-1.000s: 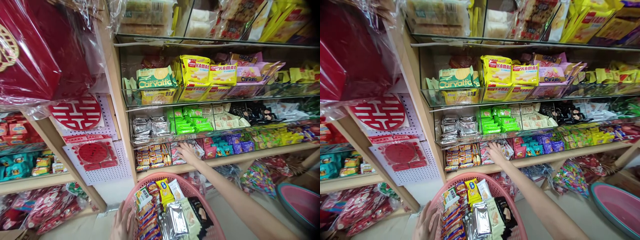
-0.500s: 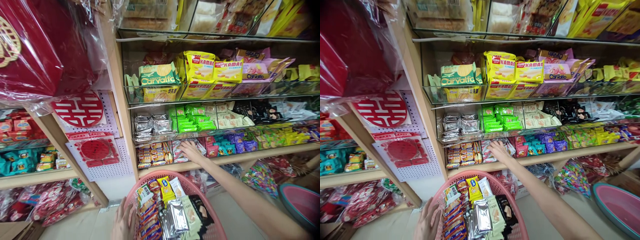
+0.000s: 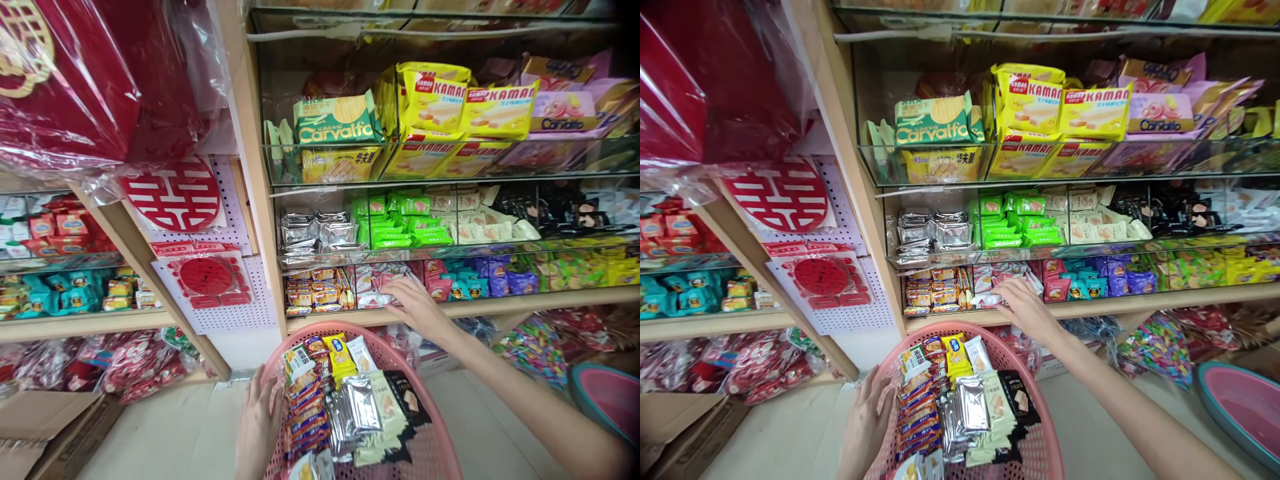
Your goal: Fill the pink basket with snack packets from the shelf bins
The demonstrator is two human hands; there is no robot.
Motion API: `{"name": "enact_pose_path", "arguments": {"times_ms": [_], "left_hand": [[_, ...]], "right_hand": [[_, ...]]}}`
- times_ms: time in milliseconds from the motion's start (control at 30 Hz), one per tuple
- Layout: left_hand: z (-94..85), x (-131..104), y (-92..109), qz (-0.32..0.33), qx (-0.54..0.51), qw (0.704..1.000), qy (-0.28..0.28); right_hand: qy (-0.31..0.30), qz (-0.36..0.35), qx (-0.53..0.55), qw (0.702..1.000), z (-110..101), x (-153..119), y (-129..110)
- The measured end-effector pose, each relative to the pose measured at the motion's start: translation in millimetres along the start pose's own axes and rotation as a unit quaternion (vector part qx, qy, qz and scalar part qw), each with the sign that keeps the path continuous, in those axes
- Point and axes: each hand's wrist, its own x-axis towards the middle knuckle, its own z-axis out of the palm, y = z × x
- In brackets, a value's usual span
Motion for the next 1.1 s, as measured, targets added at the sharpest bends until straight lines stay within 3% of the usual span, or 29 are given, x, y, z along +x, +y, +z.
{"name": "enact_pose_path", "arguments": {"times_ms": [67, 167, 300, 400, 600, 1100], "left_hand": [[-0.4, 0, 1, 0.000, 0.004, 1.000, -0.002], [-0.2, 0, 1, 0.001, -0.002, 1.000, -0.006], [-1.3, -1, 0, -0.005, -0.039, 0.999, -0.015], [-4.1, 1, 1, -0.028, -0.073, 0.997, -0.024], [-7.4, 3, 3, -0.056, -0.096, 0.993, -0.030], [-7.4, 1, 4, -0.045, -0.077, 0.996, -0.027]], "right_hand": [[-0.016, 0.029, 0.078, 0.996, -2, -8, -31], [-0.091, 0.085, 0.203, 0.971, 8, -18, -82], [-0.206, 0.120, 0.334, 0.912, 40, -36, -140], [-0.275, 0.130, 0.380, 0.873, 67, -51, -168], [-0.356, 0.135, 0.376, 0.845, 98, -66, -195], [-0.345, 0.130, 0.337, 0.866, 119, -77, -221]]}}
